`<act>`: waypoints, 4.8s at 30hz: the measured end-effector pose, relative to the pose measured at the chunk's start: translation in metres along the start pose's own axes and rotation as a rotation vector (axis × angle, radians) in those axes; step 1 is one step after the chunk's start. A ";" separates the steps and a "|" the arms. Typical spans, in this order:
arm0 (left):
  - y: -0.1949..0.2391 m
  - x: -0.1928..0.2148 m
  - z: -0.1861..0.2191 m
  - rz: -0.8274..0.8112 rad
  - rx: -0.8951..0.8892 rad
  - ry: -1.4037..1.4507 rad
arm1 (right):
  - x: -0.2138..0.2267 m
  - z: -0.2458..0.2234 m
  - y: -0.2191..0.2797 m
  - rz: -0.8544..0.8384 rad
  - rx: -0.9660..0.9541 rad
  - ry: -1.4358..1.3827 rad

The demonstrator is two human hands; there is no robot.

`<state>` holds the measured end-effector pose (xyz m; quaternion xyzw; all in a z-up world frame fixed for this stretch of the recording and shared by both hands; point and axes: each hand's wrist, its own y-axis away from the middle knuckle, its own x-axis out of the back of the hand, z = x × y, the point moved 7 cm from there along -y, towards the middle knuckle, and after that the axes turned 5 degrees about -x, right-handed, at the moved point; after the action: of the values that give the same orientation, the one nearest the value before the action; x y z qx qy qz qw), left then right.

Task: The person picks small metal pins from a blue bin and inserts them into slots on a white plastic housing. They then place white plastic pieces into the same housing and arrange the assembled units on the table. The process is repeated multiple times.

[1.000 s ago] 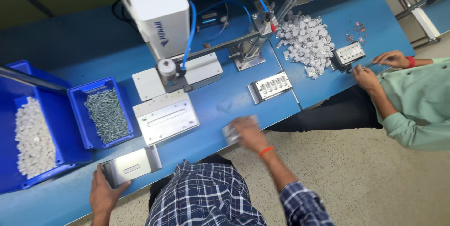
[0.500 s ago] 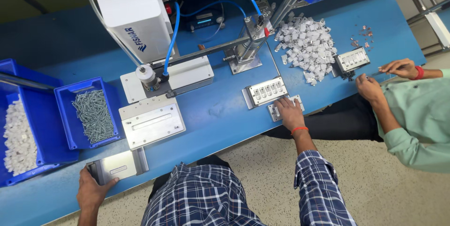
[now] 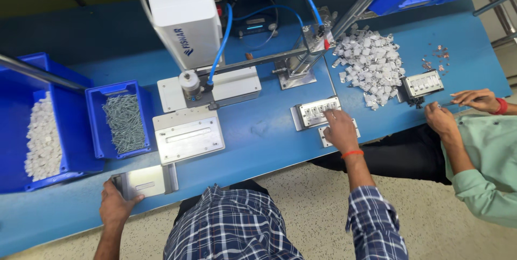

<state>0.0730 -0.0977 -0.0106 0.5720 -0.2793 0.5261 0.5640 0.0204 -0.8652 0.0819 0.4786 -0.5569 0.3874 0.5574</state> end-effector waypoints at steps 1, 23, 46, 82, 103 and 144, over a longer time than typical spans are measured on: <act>0.001 0.000 0.001 0.017 -0.024 0.014 | 0.007 -0.008 -0.016 0.067 0.064 0.054; 0.017 0.038 0.031 0.057 -0.037 0.137 | 0.101 -0.263 -0.010 -0.041 0.460 -0.302; 0.018 0.043 0.032 0.024 -0.058 0.166 | 0.089 -0.438 -0.011 -0.082 0.643 -0.294; 0.017 0.019 0.023 0.030 -0.054 0.183 | -0.021 -0.291 -0.296 0.217 0.135 -1.623; 0.040 0.053 0.045 0.142 0.022 0.105 | -0.036 -0.258 -0.045 0.499 0.069 -1.254; -0.178 -0.009 0.115 -0.050 0.123 1.882 | -0.152 -0.293 0.042 -0.548 -0.217 -1.020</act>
<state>0.2663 -0.1715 -0.0595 -0.0529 0.3316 0.7733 0.5378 0.0408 -0.5565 -0.0417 0.6713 -0.6471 -0.1091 0.3445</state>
